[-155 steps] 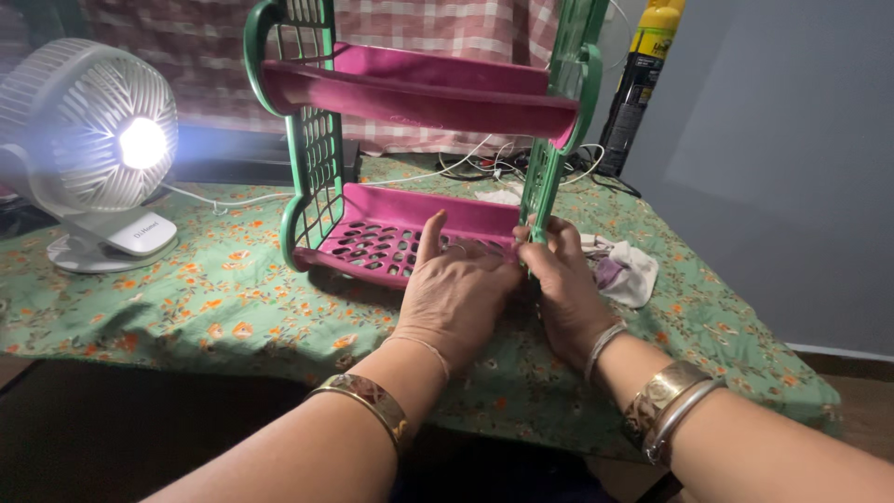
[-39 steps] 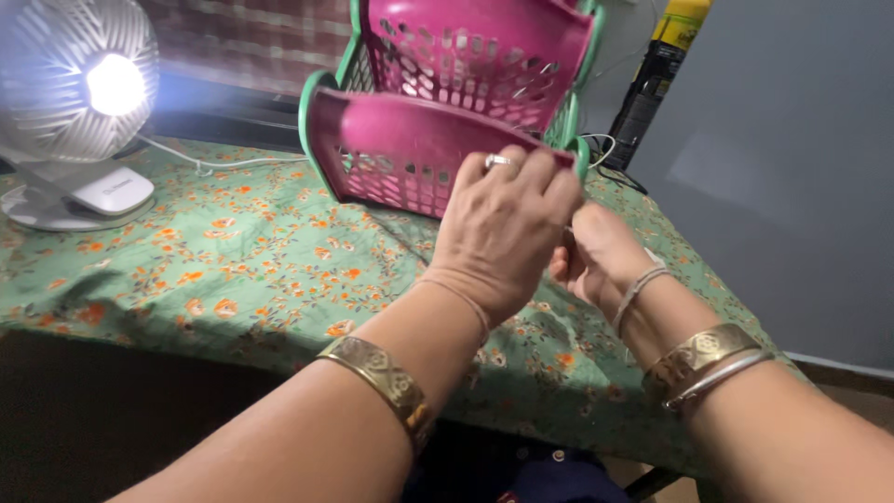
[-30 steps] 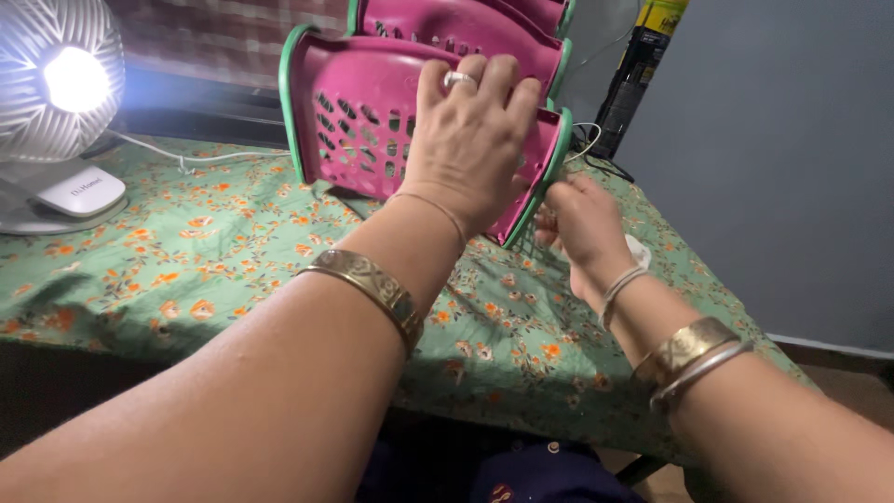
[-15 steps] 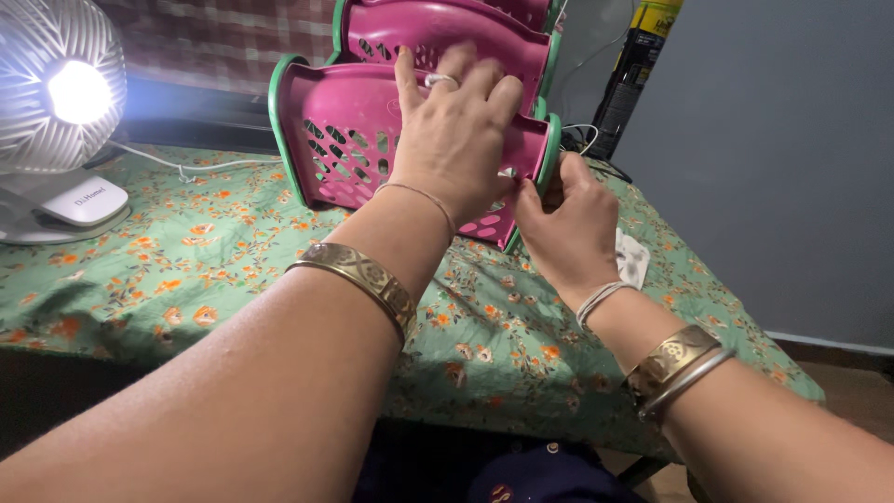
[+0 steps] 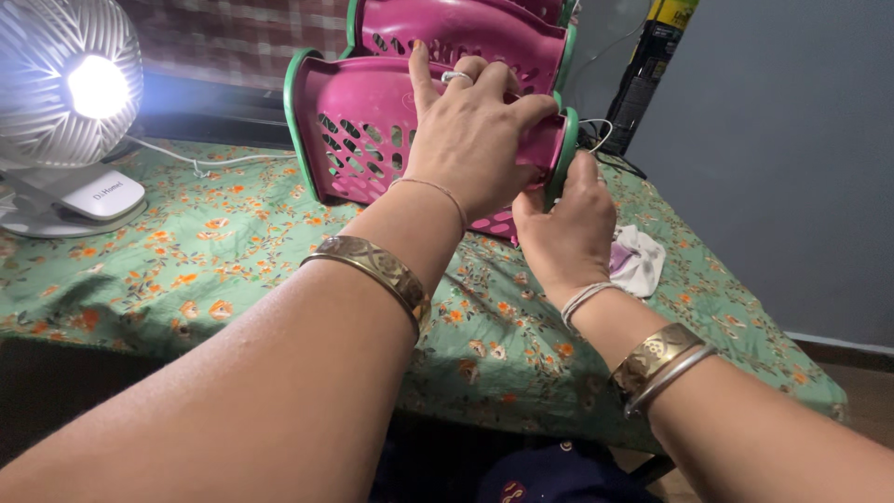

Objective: The person assembles a three-tier plastic storage rack by inserting pink trays into green side frames and securing them with small metal clips. The person repeatedly adjusts the trays and clips to ensure a snug fit.

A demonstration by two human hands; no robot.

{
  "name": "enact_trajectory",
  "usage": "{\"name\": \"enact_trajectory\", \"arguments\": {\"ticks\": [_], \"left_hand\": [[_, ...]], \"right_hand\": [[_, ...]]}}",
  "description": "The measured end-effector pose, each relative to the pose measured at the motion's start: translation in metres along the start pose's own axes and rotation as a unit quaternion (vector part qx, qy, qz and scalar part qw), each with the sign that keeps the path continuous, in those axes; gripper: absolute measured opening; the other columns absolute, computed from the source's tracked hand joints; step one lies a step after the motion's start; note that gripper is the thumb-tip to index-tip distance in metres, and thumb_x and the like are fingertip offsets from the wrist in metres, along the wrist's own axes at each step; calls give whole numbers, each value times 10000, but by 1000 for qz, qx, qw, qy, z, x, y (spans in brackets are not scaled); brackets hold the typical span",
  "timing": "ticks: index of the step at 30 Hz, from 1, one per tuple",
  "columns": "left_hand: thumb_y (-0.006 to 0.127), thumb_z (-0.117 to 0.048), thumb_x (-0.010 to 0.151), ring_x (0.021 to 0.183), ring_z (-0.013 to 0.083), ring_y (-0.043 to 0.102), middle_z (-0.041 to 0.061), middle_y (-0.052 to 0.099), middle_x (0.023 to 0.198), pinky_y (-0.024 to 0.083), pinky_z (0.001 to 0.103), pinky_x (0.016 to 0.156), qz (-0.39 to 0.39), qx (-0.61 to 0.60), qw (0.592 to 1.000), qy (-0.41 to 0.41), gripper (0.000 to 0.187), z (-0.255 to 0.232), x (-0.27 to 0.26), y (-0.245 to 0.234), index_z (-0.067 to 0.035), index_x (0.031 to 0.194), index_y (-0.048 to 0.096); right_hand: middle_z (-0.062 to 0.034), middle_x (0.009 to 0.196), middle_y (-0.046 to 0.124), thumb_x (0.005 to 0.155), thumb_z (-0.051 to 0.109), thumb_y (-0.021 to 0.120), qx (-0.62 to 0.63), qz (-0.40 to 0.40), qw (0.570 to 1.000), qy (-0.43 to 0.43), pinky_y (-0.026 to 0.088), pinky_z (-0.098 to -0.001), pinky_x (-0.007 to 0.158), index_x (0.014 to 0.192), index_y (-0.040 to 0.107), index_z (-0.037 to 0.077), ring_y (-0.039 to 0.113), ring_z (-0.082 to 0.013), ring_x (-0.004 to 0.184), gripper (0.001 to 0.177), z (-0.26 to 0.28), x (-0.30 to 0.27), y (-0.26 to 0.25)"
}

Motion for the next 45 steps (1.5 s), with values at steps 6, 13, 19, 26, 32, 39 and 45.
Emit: {"name": "enact_trajectory", "arguments": {"ticks": [6,13,19,26,32,39,45], "left_hand": [[869,-389,608,1234,301,489,14,595,1118,37,764,1135,14,0,1000,-18,598,1,0,0,-371,1182,702],[851,-386,620,1264,306,476,26,597,1150,34,754,1140,19,-1,1000,-19,605,-2,-1,-6,-353,1201,688],[791,-377,763,1350,360,459,106,543,1391,205,599,1182,-86,-64,993,-40,668,29,-27,-34,-208,1377,589],[765,-524,856,1201,442,549,248,502,1373,457,518,981,-118,-147,825,-533,792,208,-89,-42,-67,1418,445],[769,-367,754,920,283,745,176,760,1029,575,388,865,-63,-155,891,-421,543,216,-80,-34,-38,1174,667],[819,-689,714,1119,351,664,269,641,1212,536,411,939,-114,-238,823,-503,954,201,-102,-45,81,1224,581],[809,-689,688,1259,410,556,295,489,1379,488,448,1032,-60,-152,828,-536,1120,171,-106,-60,103,1368,402]], "right_hand": [[-227,987,657,877,209,737,-55,34,998,27,545,-511,773,1048,503,-18,688,-423,872,368,1,2,6],[-271,1013,634,873,186,720,-71,45,996,38,535,-533,792,1081,467,-53,670,-462,892,406,3,2,8],[-279,1063,610,851,106,659,-52,31,998,19,511,-536,840,1123,475,-54,635,-463,959,365,5,-8,3],[-252,1096,595,849,75,628,-27,26,999,-3,493,-528,883,1140,492,-30,620,-440,994,338,7,-7,-1],[-254,1143,599,809,84,682,-49,60,995,66,483,-525,918,1216,413,-25,614,-447,1051,500,-2,-17,1],[-250,1198,610,792,32,729,35,13,997,63,493,-464,970,1338,304,4,646,-395,1107,692,0,-25,-10],[-243,1143,647,775,78,764,-9,51,986,159,498,-479,966,1272,354,27,657,-431,1075,646,-25,-35,3]]}}
Point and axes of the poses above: each hand's wrist, its own x-axis towards the middle knuckle, its own y-axis out of the palm, z = x × y, the point moved 10 cm from there along x, towards the middle knuckle
